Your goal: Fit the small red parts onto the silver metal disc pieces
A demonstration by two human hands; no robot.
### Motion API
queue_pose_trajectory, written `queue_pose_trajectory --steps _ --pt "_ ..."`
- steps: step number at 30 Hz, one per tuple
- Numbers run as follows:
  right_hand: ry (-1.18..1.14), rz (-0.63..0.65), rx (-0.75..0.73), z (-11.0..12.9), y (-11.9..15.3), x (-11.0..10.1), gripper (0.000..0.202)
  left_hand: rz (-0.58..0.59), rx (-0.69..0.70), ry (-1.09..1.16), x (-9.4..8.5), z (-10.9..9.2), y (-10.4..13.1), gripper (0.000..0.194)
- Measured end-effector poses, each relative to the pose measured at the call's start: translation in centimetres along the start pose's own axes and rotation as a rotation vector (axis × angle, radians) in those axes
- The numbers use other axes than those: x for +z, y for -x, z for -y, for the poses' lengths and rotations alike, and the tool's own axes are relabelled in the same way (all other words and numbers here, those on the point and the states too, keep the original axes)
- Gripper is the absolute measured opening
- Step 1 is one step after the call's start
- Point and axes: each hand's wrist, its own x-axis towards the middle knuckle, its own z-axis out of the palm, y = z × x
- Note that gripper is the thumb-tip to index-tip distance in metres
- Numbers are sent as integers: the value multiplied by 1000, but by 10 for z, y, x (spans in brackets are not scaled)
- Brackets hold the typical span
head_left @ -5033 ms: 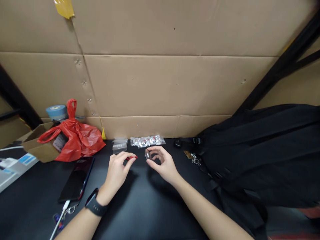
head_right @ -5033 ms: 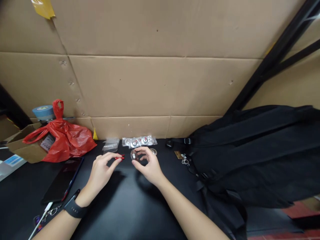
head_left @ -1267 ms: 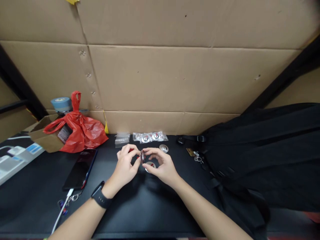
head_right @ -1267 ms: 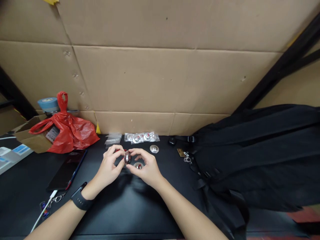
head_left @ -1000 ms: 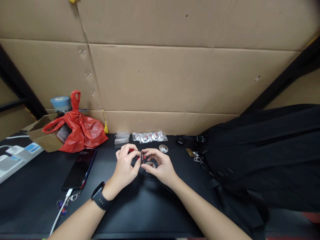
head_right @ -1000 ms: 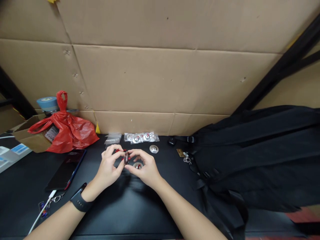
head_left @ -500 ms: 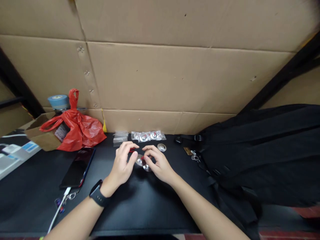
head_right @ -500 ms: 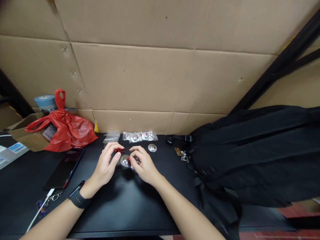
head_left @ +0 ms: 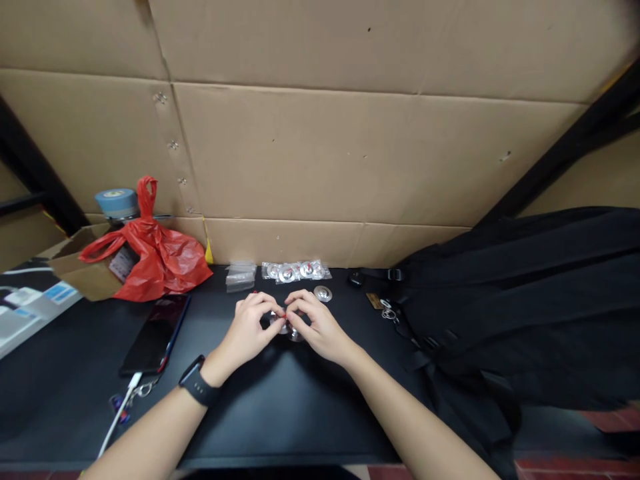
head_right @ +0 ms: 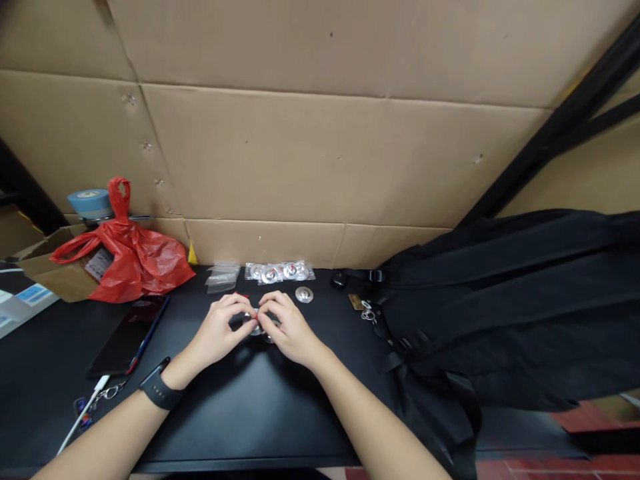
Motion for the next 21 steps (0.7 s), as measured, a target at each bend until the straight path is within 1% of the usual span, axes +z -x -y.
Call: queue_pose_trajectory --steps 2,5,7,10,12,15,17,19,21 --pt "76 36 20 -3 1 -5 12 -12 -11 -42 -2 3 -1 12" --pt "236 160 96 -11 5 -13 12 -2 -28 -99 -4 6 -1 14" --pt "330 219 142 -17 7 -17 7 16 -40 -122 -5 7 -1 15" --pt "377 248 161 -21 8 -17 13 13 -57 -138 -4 6 -1 15" --pt "365 247 147 -21 7 -15 14 -1 -72 -131 -4 5 -2 14" --pt "284 199 114 -19 4 -12 12 -16 -123 -101 -6 3 -3 13" --pt "191 116 111 -19 2 -10 9 -26 -170 -62 -7 4 -4 13" --pt "86 17 138 -17 -1 -8 5 -43 -205 -1 -7 5 -5 12" --pt "-35 -66 179 -15 -2 -4 10 -69 -220 71 -6 6 -5 12"
